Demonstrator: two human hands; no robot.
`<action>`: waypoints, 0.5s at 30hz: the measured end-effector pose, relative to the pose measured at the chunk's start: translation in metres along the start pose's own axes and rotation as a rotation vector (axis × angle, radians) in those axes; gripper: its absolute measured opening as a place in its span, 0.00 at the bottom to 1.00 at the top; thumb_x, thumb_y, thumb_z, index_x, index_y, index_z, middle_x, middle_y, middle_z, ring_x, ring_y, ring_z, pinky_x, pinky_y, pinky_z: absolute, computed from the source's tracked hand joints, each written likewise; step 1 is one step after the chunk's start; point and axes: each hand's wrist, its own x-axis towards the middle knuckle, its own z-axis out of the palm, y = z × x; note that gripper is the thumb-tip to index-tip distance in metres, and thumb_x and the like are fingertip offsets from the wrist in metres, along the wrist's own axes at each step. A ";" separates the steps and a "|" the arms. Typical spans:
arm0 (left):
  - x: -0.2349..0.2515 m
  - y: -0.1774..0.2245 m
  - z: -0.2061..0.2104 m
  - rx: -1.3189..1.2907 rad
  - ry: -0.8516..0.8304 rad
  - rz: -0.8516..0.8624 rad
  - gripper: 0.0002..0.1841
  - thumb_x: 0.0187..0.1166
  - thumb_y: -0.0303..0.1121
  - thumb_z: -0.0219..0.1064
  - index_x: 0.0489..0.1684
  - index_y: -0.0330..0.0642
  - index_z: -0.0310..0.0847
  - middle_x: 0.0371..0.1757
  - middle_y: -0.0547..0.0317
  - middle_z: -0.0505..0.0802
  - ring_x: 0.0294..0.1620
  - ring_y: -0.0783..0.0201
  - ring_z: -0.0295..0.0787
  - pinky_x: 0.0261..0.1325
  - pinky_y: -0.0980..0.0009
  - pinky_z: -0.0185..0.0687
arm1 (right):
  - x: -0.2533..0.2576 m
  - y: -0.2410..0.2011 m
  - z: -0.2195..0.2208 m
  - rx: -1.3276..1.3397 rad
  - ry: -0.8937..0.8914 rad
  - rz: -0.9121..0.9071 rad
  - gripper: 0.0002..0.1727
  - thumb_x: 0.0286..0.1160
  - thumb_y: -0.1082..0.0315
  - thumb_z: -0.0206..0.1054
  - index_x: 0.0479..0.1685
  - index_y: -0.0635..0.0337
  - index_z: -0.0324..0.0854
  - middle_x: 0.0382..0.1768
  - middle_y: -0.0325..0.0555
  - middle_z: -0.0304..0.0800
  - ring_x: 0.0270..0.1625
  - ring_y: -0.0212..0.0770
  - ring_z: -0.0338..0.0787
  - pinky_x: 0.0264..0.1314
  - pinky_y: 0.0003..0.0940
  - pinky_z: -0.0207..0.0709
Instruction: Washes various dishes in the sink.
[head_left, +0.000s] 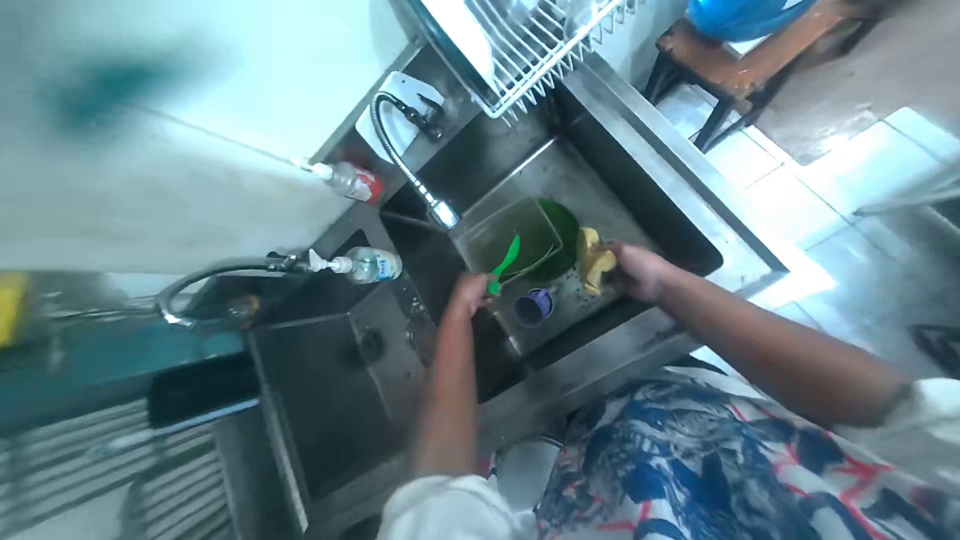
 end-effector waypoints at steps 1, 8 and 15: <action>-0.008 -0.012 0.006 -0.185 -0.031 -0.005 0.15 0.90 0.35 0.57 0.65 0.34 0.76 0.42 0.52 0.91 0.35 0.65 0.88 0.39 0.70 0.84 | 0.005 0.006 0.010 0.014 -0.010 0.042 0.21 0.98 0.55 0.42 0.77 0.55 0.65 0.43 0.49 0.83 0.37 0.40 0.87 0.38 0.36 0.83; -0.069 -0.068 0.057 -0.575 -0.068 0.272 0.14 0.96 0.31 0.45 0.65 0.29 0.68 0.33 0.54 0.89 0.30 0.65 0.89 0.35 0.71 0.87 | 0.032 0.042 0.082 0.081 -0.090 0.043 0.19 0.96 0.58 0.46 0.67 0.63 0.73 0.45 0.52 0.83 0.42 0.43 0.87 0.45 0.38 0.84; -0.078 -0.110 0.057 -0.454 0.113 0.515 0.17 0.93 0.27 0.46 0.68 0.23 0.71 0.31 0.54 0.88 0.27 0.69 0.86 0.34 0.72 0.86 | 0.024 0.073 0.107 -0.040 -0.416 -0.178 0.24 0.87 0.67 0.36 0.73 0.59 0.71 0.46 0.45 0.85 0.43 0.38 0.87 0.51 0.39 0.83</action>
